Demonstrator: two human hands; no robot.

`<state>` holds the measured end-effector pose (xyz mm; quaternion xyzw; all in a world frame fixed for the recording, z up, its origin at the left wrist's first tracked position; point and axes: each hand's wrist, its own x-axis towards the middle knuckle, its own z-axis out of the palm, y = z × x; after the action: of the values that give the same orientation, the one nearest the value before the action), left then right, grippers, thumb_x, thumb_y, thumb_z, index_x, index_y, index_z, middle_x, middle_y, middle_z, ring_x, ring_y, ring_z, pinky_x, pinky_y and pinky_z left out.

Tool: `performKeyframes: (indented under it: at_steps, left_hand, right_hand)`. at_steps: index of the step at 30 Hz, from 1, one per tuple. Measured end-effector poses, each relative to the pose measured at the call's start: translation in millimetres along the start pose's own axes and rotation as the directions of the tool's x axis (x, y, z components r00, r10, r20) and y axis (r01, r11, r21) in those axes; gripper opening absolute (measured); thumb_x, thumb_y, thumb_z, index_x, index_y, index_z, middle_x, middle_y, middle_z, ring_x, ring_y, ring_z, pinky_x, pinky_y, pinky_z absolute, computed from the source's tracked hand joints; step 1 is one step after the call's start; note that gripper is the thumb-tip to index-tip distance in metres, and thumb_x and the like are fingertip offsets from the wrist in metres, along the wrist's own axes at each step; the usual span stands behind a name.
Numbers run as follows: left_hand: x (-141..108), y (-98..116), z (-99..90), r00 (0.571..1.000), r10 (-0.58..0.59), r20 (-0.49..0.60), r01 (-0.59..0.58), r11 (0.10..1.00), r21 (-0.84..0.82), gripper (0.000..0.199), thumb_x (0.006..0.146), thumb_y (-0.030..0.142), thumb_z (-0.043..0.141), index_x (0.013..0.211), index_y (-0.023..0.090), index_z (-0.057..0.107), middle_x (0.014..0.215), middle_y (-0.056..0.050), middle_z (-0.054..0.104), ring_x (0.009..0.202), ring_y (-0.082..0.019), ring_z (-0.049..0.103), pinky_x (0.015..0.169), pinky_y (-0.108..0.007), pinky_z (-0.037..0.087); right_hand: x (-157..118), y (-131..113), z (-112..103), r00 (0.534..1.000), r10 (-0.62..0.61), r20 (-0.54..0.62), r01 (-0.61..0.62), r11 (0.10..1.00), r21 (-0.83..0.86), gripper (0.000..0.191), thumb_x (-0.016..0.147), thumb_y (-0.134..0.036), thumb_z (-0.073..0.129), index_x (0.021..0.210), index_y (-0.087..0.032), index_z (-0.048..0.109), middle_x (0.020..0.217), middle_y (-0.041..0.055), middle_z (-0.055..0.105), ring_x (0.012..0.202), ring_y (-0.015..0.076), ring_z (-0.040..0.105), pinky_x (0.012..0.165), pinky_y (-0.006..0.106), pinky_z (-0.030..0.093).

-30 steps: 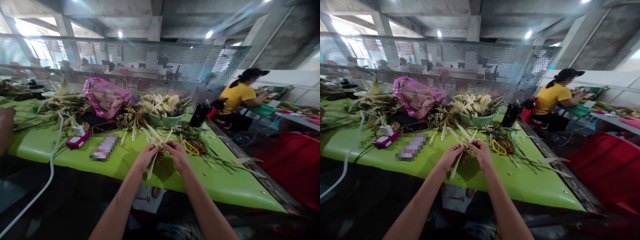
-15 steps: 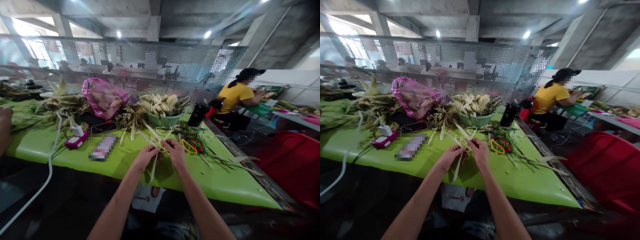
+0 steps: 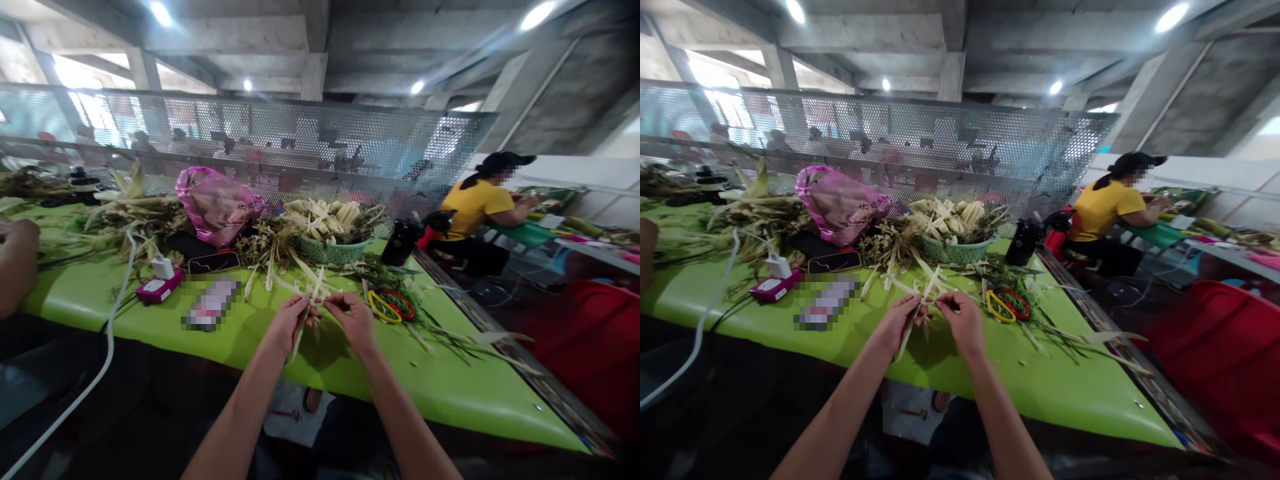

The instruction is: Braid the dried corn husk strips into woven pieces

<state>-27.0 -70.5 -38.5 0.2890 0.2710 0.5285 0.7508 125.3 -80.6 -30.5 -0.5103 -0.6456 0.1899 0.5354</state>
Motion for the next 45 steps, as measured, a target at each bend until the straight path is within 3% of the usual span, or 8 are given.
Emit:
performKeyframes:
  at_steps: [5, 14, 23, 45]
  left_hand:
    - [6, 0, -0.9, 1.0, 0.005, -0.016, -0.005, 1.0, 0.022, 0.018, 0.073, 0.027, 0.068, 0.077, 0.01, 0.065, 0.058, -0.001, 0.059, 0.045, -0.005, 0.051, 0.043, -0.015, 0.038]
    - [22, 2, -0.7, 0.992, 0.107, -0.071, -0.088, 0.969, 0.232, 0.025, 0.071, 0.035, 0.068, 0.075, 0.01, 0.066, 0.055, 0.001, 0.058, 0.043, -0.005, 0.047, 0.043, -0.016, 0.035]
    - [25, 3, -3.3, 0.993, 0.084, -0.085, -0.067, 0.98, 0.186, 0.026, 0.07, 0.034, 0.069, 0.08, 0.01, 0.067, 0.057, -0.001, 0.06, 0.043, -0.005, 0.049, 0.044, -0.018, 0.037]
    - [20, 5, -4.3, 0.999, 0.019, -0.035, -0.014, 0.991, 0.135, 0.021, 0.078, 0.03, 0.063, 0.085, 0.011, 0.068, 0.063, -0.003, 0.064, 0.044, -0.005, 0.051, 0.043, -0.016, 0.04]
  right_hand:
    - [3, 3, 1, 0.999, -0.036, 0.034, 0.037, 0.998, -0.052, 0.021, 0.077, -0.037, 0.063, 0.078, -0.017, 0.067, 0.073, 0.0039, 0.063, 0.067, 0.018, 0.055, 0.063, 0.031, 0.044]
    - [9, 8, 2, 0.999, -0.042, 0.025, 0.044, 0.997, -0.058, 0.017, 0.078, -0.034, 0.061, 0.079, -0.017, 0.067, 0.074, 0.004, 0.064, 0.068, 0.0183, 0.057, 0.065, 0.031, 0.046]
    - [8, 6, 2, 0.998, -0.05, 0.025, 0.052, 0.997, -0.059, 0.014, 0.078, -0.029, 0.06, 0.083, -0.018, 0.068, 0.082, 0.0052, 0.067, 0.073, 0.0191, 0.059, 0.069, 0.033, 0.048]
    - [9, 7, 1, 1.0, -0.025, 0.005, 0.025, 0.999, -0.03, 0.017, 0.076, -0.032, 0.063, 0.084, -0.018, 0.068, 0.079, 0.0049, 0.067, 0.07, 0.0188, 0.059, 0.067, 0.034, 0.049]
